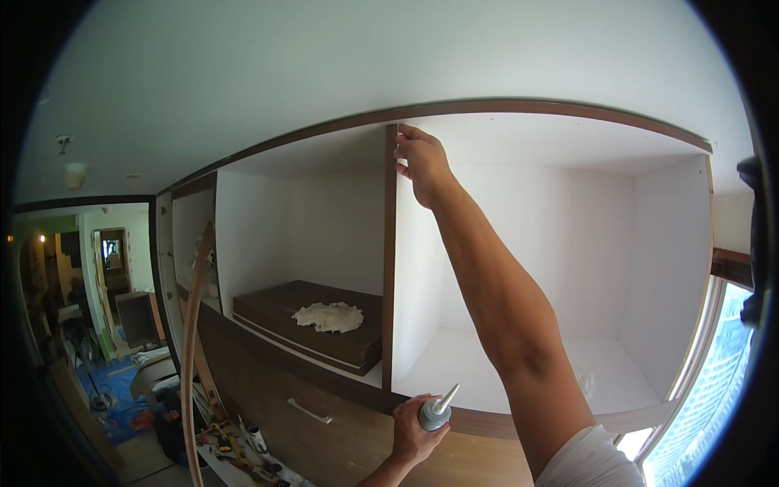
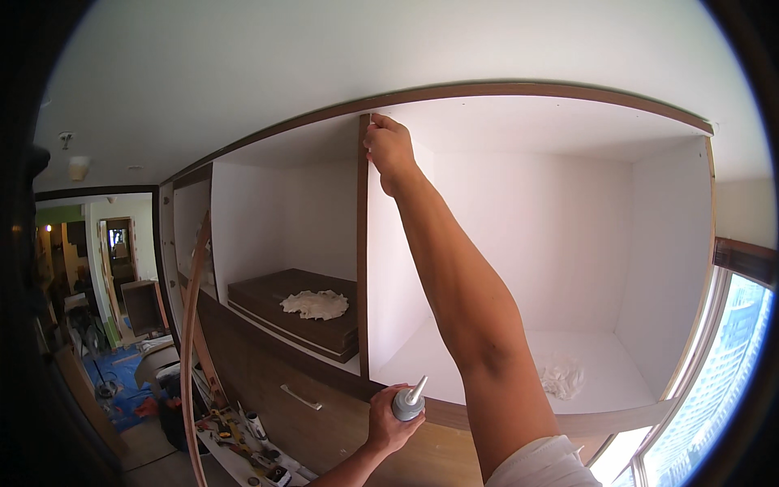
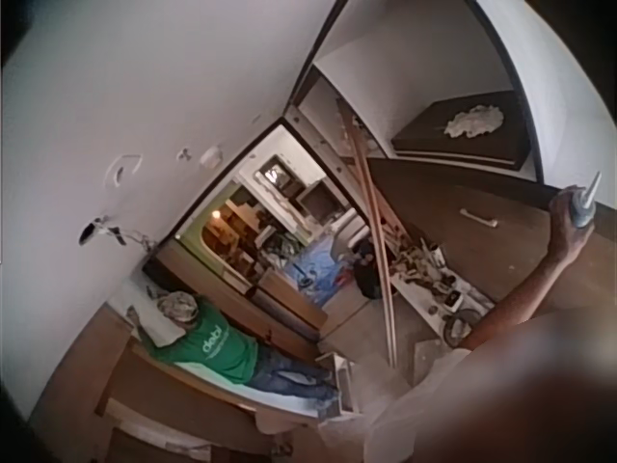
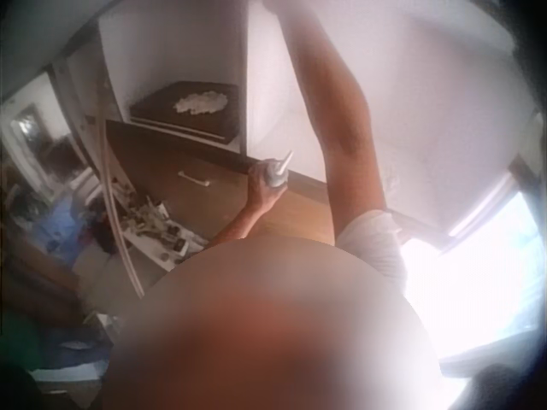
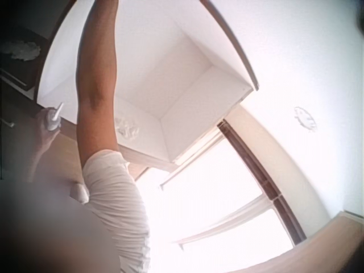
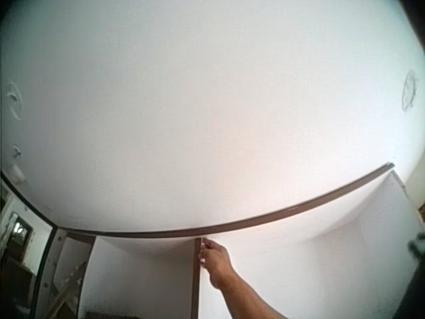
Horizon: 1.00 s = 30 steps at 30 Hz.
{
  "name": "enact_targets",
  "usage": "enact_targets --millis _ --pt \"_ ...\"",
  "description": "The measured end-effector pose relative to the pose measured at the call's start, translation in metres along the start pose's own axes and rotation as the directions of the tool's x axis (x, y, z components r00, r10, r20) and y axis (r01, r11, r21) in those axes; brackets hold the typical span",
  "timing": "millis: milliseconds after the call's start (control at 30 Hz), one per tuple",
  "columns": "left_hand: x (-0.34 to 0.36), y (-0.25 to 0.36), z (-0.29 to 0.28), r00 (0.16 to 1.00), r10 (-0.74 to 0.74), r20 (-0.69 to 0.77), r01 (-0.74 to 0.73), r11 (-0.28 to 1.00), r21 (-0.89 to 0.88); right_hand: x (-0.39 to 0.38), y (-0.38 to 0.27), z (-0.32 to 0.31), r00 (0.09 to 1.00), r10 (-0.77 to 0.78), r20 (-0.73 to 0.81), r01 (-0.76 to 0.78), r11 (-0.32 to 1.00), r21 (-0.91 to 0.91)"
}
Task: The person applies white sealant from a caulking gun to the interior corners and edges of a white cabinet. They repeatedly dispense small amounts and smooth the bead with a finger along the seams.
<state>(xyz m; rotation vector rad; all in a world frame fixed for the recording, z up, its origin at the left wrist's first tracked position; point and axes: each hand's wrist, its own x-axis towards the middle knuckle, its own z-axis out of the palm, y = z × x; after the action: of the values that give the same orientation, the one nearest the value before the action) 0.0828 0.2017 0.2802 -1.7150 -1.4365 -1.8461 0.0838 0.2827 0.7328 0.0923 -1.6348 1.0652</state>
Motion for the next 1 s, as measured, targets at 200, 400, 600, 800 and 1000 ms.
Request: enact_targets --millis 200,400,600,800,1000 --pt "-0.002 -0.003 0.001 0.999 -0.04 0.029 0.04 0.999 -0.012 -0.009 -0.001 0.001 0.998 -0.047 0.028 0.048 0.998 -0.046" --pt "-0.002 -0.002 0.0 0.999 -0.034 0.018 0.035 0.999 -0.038 -0.006 0.015 -0.021 0.996 0.021 -0.081 -0.004 0.977 0.214" --pt "0.0 0.002 -0.001 1.0 -0.024 0.019 0.024 1.0 0.001 0.003 0.026 -0.031 0.995 0.055 -0.087 -0.045 0.993 0.111" --pt "0.001 0.004 -0.002 1.0 -0.018 0.003 0.018 1.0 -0.007 0.021 0.023 -0.03 0.993 0.088 -0.084 -0.085 0.996 0.036" --pt "0.002 0.001 -0.003 1.0 -0.012 0.028 0.013 0.998 -0.053 0.025 0.017 -0.024 0.993 0.084 -0.081 -0.082 0.996 0.019"
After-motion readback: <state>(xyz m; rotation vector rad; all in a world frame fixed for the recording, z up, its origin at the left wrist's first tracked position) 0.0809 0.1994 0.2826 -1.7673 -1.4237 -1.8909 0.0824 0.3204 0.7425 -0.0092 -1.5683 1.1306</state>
